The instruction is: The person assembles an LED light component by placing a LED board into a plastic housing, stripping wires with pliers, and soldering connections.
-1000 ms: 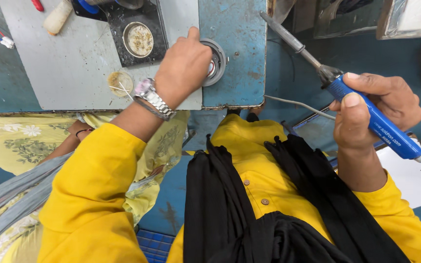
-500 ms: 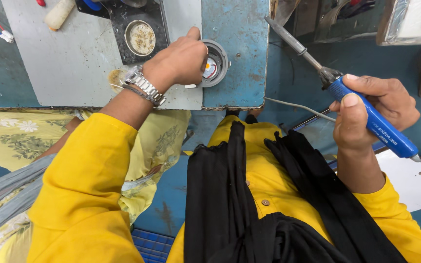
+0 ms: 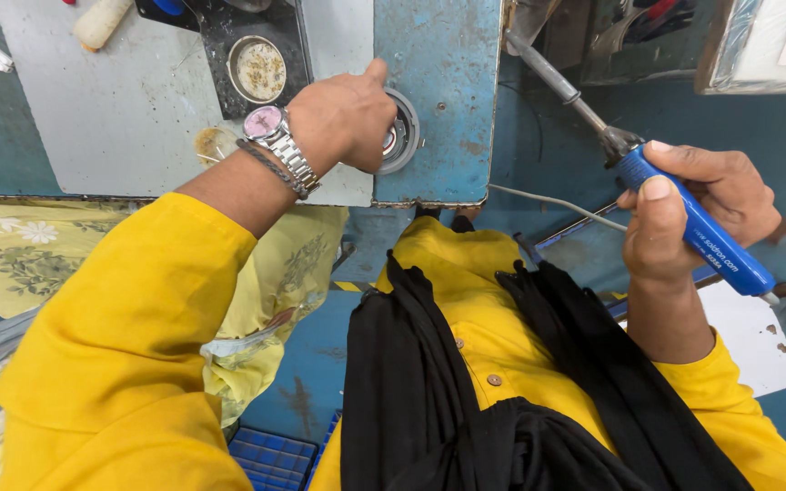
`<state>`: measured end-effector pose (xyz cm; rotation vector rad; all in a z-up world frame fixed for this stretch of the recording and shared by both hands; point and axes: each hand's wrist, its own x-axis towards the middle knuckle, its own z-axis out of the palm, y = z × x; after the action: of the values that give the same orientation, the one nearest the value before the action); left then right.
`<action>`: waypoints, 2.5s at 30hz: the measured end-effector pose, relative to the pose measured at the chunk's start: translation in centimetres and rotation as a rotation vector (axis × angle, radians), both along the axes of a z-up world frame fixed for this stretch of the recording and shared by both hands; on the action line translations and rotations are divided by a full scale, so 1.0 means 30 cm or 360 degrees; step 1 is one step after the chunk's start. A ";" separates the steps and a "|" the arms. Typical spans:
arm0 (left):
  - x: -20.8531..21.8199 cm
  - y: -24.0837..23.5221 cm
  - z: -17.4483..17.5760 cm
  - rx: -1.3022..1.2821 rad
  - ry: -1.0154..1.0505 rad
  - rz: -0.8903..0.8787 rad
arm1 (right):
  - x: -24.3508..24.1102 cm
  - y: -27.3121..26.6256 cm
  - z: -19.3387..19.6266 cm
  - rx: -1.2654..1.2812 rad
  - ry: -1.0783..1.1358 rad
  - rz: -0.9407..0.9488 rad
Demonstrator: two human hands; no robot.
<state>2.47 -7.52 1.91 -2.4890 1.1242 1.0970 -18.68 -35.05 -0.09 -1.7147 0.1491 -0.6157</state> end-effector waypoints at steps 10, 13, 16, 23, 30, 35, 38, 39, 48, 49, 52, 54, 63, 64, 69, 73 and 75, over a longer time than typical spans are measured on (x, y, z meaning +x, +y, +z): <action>-0.052 0.064 -0.047 -0.0385 -0.0545 -0.0232 | 0.005 0.006 -0.008 0.0014 -0.0013 -0.0008; -0.117 0.063 -0.115 -0.0485 -0.0970 -0.0173 | 0.013 0.011 -0.006 0.0027 -0.0027 0.0009; -0.144 0.025 -0.178 -0.0155 -0.1263 -0.0158 | 0.019 0.013 -0.001 0.0001 -0.0026 0.0021; -0.117 -0.009 -0.203 -0.0022 -0.1100 -0.0101 | 0.024 0.017 0.023 -0.0046 -0.0068 -0.0010; -0.090 0.099 -0.068 -0.0587 -0.0666 -0.0136 | 0.016 0.019 0.012 0.0019 -0.0138 -0.0044; -0.168 0.175 -0.096 -0.1238 -0.1076 0.0285 | 0.021 0.031 -0.024 0.0088 -0.0148 0.0008; -0.230 0.139 -0.143 -0.1432 -0.1045 0.0819 | 0.032 0.052 -0.040 0.0121 -0.0194 0.0063; -0.247 0.123 -0.154 -0.1487 -0.0890 0.1020 | 0.038 0.059 -0.046 0.0141 -0.0186 0.0088; -0.249 0.156 -0.134 -0.1660 -0.0409 0.1040 | 0.044 0.106 -0.055 0.0199 -0.0074 0.0161; -0.239 0.152 -0.130 -0.1661 -0.0436 0.1014 | 0.039 0.111 -0.055 0.0232 -0.0061 0.0160; -0.229 0.136 -0.108 -0.1469 -0.0306 0.1115 | 0.025 0.129 -0.058 0.0320 -0.0015 0.0175; -0.216 0.137 -0.098 -0.1470 -0.0273 0.1103 | 0.016 0.138 -0.060 0.0345 0.0018 0.0186; -0.224 0.142 -0.110 -0.1368 -0.0266 0.0947 | -0.015 0.137 -0.063 0.0369 0.0053 0.0205; -0.227 0.144 -0.111 -0.1387 -0.0265 0.0944 | -0.022 0.136 -0.063 0.0387 0.0062 0.0216; -0.234 0.137 -0.113 -0.1351 -0.0237 0.0975 | -0.062 0.147 -0.071 0.0417 0.0043 0.0200; -0.251 0.142 -0.113 -0.1441 -0.0351 0.0952 | -0.089 0.163 -0.069 0.0362 0.0051 0.0255; -0.270 0.138 -0.112 -0.1411 -0.0373 0.0967 | -0.094 0.173 -0.065 0.0233 0.0089 0.0287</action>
<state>-5.63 -3.37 -1.45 -3.6942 0.9179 0.3692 -21.51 -29.85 -2.04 -1.5838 0.0755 -0.4137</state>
